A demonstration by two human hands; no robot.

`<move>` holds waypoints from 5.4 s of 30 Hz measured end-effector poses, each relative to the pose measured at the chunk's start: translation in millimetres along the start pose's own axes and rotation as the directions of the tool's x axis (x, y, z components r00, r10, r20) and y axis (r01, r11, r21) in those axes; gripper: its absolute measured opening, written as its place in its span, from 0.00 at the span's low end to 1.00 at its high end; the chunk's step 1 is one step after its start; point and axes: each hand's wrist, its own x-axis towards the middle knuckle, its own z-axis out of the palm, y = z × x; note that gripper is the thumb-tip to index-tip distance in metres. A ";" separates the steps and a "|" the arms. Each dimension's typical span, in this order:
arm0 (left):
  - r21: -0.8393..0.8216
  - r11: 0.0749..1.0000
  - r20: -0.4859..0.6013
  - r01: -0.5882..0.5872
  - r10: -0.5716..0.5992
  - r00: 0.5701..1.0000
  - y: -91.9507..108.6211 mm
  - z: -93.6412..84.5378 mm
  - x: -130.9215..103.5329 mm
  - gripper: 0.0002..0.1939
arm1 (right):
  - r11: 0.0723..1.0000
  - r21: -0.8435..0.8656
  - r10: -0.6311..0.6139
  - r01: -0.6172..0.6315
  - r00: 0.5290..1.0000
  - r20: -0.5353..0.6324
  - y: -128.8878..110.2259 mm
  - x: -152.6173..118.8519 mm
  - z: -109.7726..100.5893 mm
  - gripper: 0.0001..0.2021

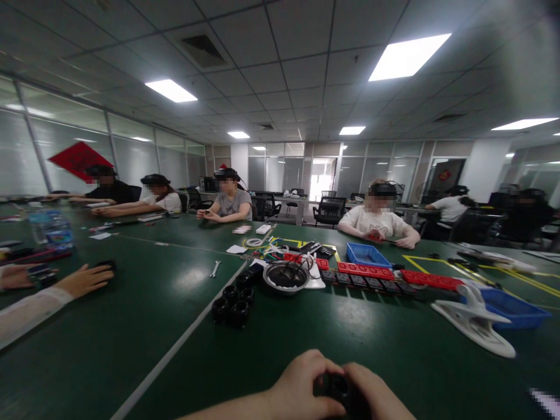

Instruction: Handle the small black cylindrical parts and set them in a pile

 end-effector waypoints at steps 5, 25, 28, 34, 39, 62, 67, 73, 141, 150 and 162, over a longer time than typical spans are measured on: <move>-0.043 0.998 0.041 -0.050 0.052 0.998 -3.9 0.2 0.5 0.23 | 0.989 0.141 0.016 -0.031 0.994 0.110 9.5 2.0 -4.4 0.14; -0.027 0.999 0.013 -0.017 0.017 1.000 -0.3 1.4 -2.7 0.22 | 0.987 0.163 -0.012 -0.005 0.994 0.105 5.3 1.1 -4.6 0.14; -0.003 1.000 0.004 0.000 0.001 1.000 1.9 3.3 -2.4 0.22 | 0.988 0.136 0.061 -0.074 0.993 0.099 7.8 3.8 1.3 0.14; 0.069 0.987 -0.120 0.143 -0.134 0.984 6.9 11.0 -2.8 0.21 | 0.974 -0.163 0.144 -0.155 0.987 -0.073 -2.4 5.3 17.1 0.10; 0.010 0.995 -0.055 0.096 -0.095 0.994 6.2 7.7 -3.0 0.19 | 0.981 -0.179 0.061 -0.071 0.996 -0.060 -6.5 -0.4 7.9 0.18; 0.023 0.999 -0.041 0.042 -0.041 0.998 9.7 4.8 -5.6 0.20 | 0.998 -0.022 0.059 -0.058 0.998 0.028 -13.3 -2.2 -4.8 0.22; 0.018 1.000 -0.010 0.021 -0.021 1.000 7.7 5.3 -5.0 0.19 | 0.984 0.175 -0.014 -0.011 0.990 0.140 2.9 -0.2 -9.3 0.10; 0.019 0.994 -0.100 0.105 -0.103 0.990 4.0 12.1 -2.3 0.21 | 0.992 -0.097 0.071 -0.074 0.997 -0.038 -0.3 2.6 10.9 0.12; 0.087 0.996 -0.106 -0.024 0.033 0.994 1.7 6.6 -2.0 0.29 | 0.994 -0.087 0.067 -0.068 0.998 -0.013 -3.9 2.6 5.0 0.19; 0.100 0.993 -0.049 -0.062 0.067 0.997 6.2 2.7 -2.9 0.21 | 0.976 0.216 -0.042 0.009 0.988 0.148 7.1 3.3 -11.6 0.14; 0.135 0.989 -0.104 0.055 -0.041 0.994 9.3 3.4 -2.1 0.20 | 0.975 -0.182 0.115 -0.127 0.991 -0.075 -7.6 5.4 12.1 0.10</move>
